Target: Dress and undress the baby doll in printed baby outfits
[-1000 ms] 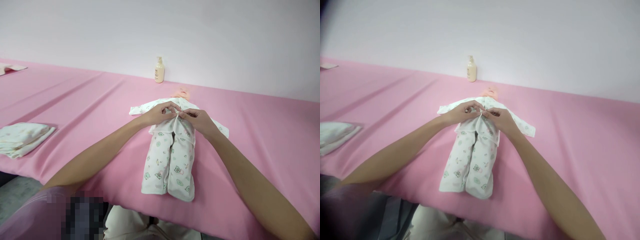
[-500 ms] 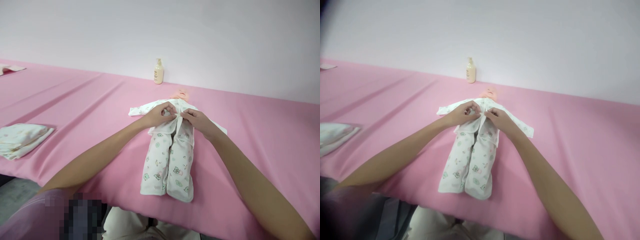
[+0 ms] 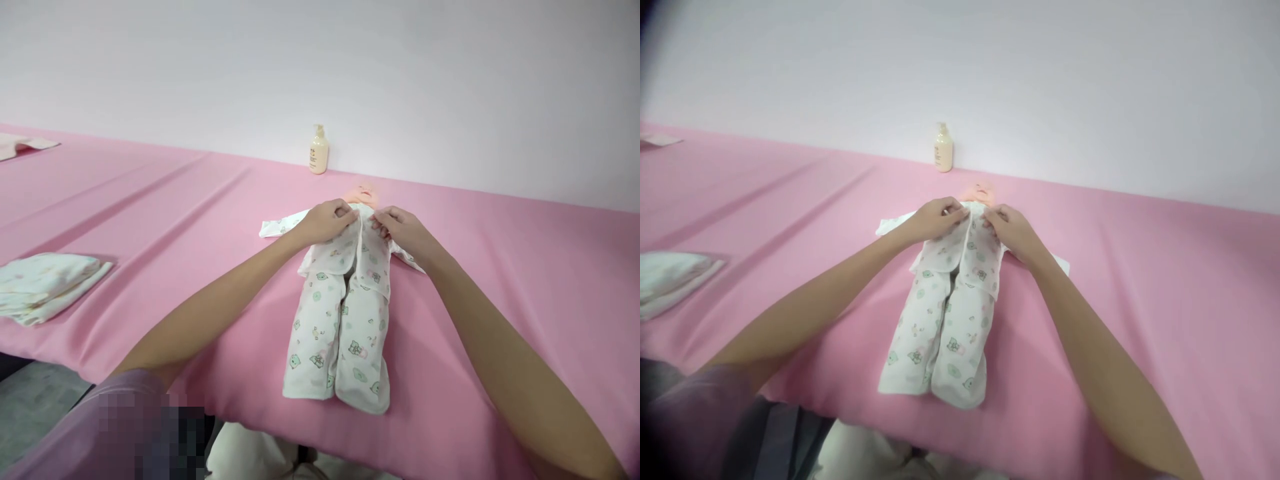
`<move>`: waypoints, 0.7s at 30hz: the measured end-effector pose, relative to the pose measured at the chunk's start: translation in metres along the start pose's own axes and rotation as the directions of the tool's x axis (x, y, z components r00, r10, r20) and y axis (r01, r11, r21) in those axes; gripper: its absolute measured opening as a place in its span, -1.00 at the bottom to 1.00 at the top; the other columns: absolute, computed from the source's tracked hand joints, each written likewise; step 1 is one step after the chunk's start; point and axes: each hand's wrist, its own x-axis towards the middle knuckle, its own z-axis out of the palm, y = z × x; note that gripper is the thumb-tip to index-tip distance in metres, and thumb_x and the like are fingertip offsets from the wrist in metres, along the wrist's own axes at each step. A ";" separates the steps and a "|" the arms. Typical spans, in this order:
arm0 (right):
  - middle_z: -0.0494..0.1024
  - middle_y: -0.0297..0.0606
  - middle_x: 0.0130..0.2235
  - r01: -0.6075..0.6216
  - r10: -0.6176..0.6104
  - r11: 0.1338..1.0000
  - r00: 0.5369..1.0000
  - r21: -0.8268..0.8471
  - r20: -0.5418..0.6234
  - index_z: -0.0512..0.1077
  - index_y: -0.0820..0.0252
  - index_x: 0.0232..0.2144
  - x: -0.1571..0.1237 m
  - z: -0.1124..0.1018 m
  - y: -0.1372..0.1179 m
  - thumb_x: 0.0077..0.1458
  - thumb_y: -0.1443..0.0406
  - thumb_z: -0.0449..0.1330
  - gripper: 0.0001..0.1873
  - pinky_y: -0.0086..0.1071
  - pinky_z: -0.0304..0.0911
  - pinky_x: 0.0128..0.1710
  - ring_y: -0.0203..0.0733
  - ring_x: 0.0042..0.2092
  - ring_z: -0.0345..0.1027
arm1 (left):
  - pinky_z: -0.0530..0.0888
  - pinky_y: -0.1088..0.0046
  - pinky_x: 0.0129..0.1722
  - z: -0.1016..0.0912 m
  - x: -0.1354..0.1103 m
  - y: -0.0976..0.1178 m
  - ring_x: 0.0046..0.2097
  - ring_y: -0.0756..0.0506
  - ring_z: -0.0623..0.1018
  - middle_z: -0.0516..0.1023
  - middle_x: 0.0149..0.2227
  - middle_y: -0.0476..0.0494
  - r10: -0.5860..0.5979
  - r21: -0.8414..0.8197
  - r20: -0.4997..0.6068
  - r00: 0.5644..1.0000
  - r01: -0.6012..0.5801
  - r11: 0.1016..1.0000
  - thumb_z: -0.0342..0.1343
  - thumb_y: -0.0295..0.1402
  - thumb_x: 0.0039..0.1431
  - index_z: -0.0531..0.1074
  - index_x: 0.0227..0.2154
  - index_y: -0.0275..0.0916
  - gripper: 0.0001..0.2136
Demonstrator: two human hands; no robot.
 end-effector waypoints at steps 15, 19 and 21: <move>0.64 -0.23 -0.21 -0.102 0.104 0.995 0.976 -0.024 0.189 0.70 0.13 -0.26 0.031 -0.008 -0.006 -0.03 -0.04 0.59 -0.57 -0.36 0.32 -0.27 -0.13 -0.18 0.41 | 0.15 0.46 -0.46 -0.002 0.029 0.006 -0.50 0.06 0.21 0.35 -0.52 0.00 -0.179 -0.242 0.125 0.976 0.205 0.948 0.26 -0.25 0.38 0.48 -0.53 -0.26 -0.65; 0.48 -0.32 -0.40 -0.116 0.119 0.993 0.976 -0.023 0.181 0.63 0.14 -0.38 0.030 -0.008 -0.008 -0.02 -0.07 0.58 -0.55 -0.36 0.24 -0.32 -0.22 -0.31 0.28 | 0.15 0.45 -0.47 -0.005 0.028 0.009 -0.48 0.03 0.27 0.36 -0.51 -0.03 -0.223 -0.247 0.158 0.962 0.257 0.934 0.25 -0.22 0.39 0.44 -0.54 -0.24 -0.63; 0.43 -0.35 -0.44 -0.126 0.129 0.992 0.976 -0.029 0.173 0.59 0.15 -0.43 0.028 -0.007 -0.011 0.00 -0.06 0.57 -0.55 -0.37 0.22 -0.33 -0.25 -0.34 0.24 | 0.15 0.44 -0.47 -0.006 0.028 0.008 -0.49 0.03 0.26 0.33 -0.52 -0.02 -0.222 -0.249 0.169 0.960 0.260 0.933 0.27 -0.19 0.37 0.41 -0.56 -0.23 -0.61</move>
